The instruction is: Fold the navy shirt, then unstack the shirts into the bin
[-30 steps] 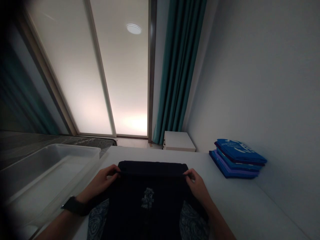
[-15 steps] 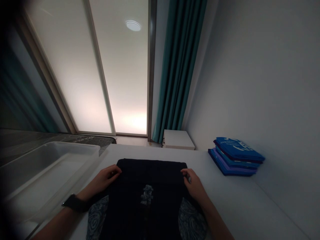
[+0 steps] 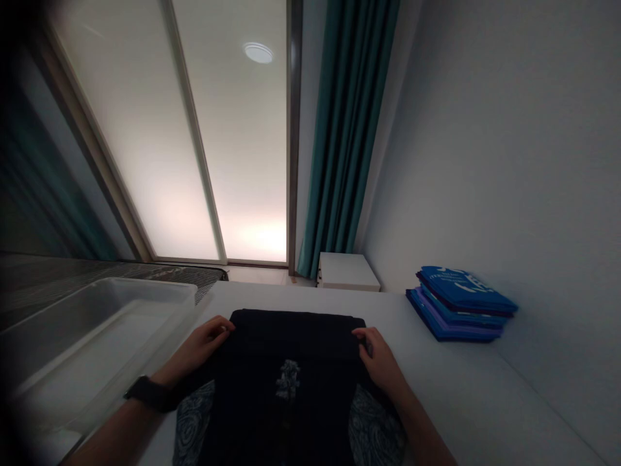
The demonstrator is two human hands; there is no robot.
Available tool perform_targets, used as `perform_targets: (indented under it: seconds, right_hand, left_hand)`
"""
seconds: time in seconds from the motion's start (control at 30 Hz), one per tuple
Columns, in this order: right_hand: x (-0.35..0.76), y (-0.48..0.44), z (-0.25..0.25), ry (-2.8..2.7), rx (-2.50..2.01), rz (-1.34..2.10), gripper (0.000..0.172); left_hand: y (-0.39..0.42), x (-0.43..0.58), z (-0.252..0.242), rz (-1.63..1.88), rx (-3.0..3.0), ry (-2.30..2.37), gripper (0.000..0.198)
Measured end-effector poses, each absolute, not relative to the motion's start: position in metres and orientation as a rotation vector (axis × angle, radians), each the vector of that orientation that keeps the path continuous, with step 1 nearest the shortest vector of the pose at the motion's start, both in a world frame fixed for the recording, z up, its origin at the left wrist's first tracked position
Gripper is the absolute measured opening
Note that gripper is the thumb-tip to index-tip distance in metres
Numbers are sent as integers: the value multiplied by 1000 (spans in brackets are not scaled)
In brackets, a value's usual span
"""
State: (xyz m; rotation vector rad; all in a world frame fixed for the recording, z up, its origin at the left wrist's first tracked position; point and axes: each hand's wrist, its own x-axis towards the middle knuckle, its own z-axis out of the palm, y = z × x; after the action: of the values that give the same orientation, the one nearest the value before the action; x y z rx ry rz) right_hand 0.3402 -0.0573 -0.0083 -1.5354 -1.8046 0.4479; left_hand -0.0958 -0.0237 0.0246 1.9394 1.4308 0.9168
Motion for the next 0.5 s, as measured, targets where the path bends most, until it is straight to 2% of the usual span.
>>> perform_targets:
  seconds: [0.17,0.4,0.5]
  right_hand:
    - [340,-58,-8,-1809,-1565,482,31]
    - [334,-61,-2,-1873,-1582,537,34]
    - [333,-61,-1,-1886,-1581,536,35]
  left_hand:
    - [-26,-103,30,1046,1794,1578,39]
    - [-42,-96,36,624,2196,1270,33]
    - [-46,-96,35,555,2260,1230,30]
